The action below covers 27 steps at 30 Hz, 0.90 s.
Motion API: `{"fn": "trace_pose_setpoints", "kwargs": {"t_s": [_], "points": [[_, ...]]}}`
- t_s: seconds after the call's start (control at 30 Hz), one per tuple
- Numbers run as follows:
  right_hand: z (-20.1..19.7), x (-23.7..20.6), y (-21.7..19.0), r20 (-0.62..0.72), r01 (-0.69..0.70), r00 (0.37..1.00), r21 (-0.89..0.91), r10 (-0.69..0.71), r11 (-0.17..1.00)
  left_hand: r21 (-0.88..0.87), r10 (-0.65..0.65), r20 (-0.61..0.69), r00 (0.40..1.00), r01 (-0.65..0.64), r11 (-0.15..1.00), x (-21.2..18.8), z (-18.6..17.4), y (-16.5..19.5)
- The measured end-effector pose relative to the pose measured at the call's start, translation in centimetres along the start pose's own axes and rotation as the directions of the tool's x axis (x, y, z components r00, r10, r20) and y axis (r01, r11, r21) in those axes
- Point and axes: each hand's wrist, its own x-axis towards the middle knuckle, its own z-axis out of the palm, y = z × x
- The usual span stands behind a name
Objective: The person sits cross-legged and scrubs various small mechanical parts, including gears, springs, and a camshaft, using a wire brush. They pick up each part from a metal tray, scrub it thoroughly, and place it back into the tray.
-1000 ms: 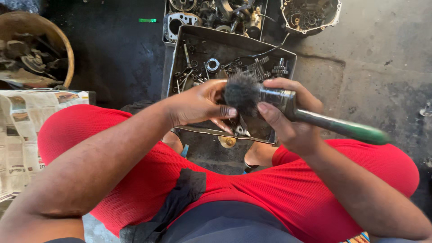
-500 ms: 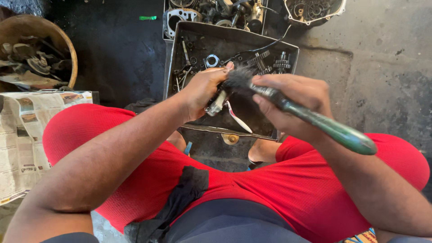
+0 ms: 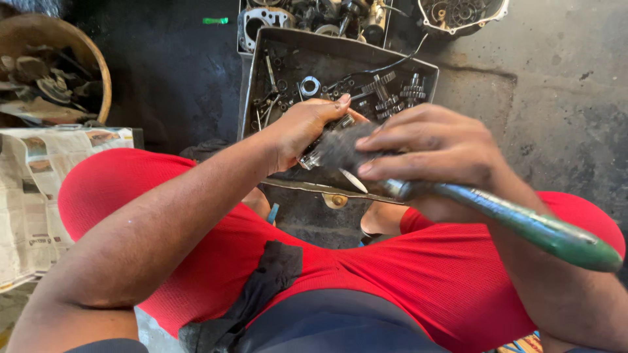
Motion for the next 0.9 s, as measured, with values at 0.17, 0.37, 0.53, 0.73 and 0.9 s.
{"fn": "trace_pose_setpoints", "kwargs": {"t_s": [0.17, 0.37, 0.53, 0.73, 0.9], "points": [[1.0, -1.1, 1.6, 0.004, -0.207, 0.978, 0.049, 0.207, 0.977, 0.001, -0.010, -0.042, 0.999, 0.010, 1.000, 0.4, -0.9, -0.2], [0.6, -1.2, 1.8, 0.009, -0.061, 0.998, 0.126, 0.060, 0.990, -0.036, 0.001, 0.005, 1.000, -0.001, 0.999, 0.7, -0.5, 0.2], [-0.3, 1.7, 1.2, -0.102, -0.209, 0.974, -0.040, 0.204, 0.977, 0.046, -0.031, -0.045, 0.999, 0.033, 0.998, -1.2, 0.1, 1.9], [1.6, 0.8, 0.3, -0.236, 0.012, 0.972, 0.143, 0.022, 0.990, -0.086, 0.039, -0.045, 0.998, -0.042, 0.995, -3.0, 1.9, 2.9], [2.8, 0.6, 0.8, -0.417, -0.139, 0.896, 0.064, 0.153, 0.988, -0.394, 0.111, -0.033, 0.993, -0.116, 0.912, -3.8, 2.4, 3.2]]}}
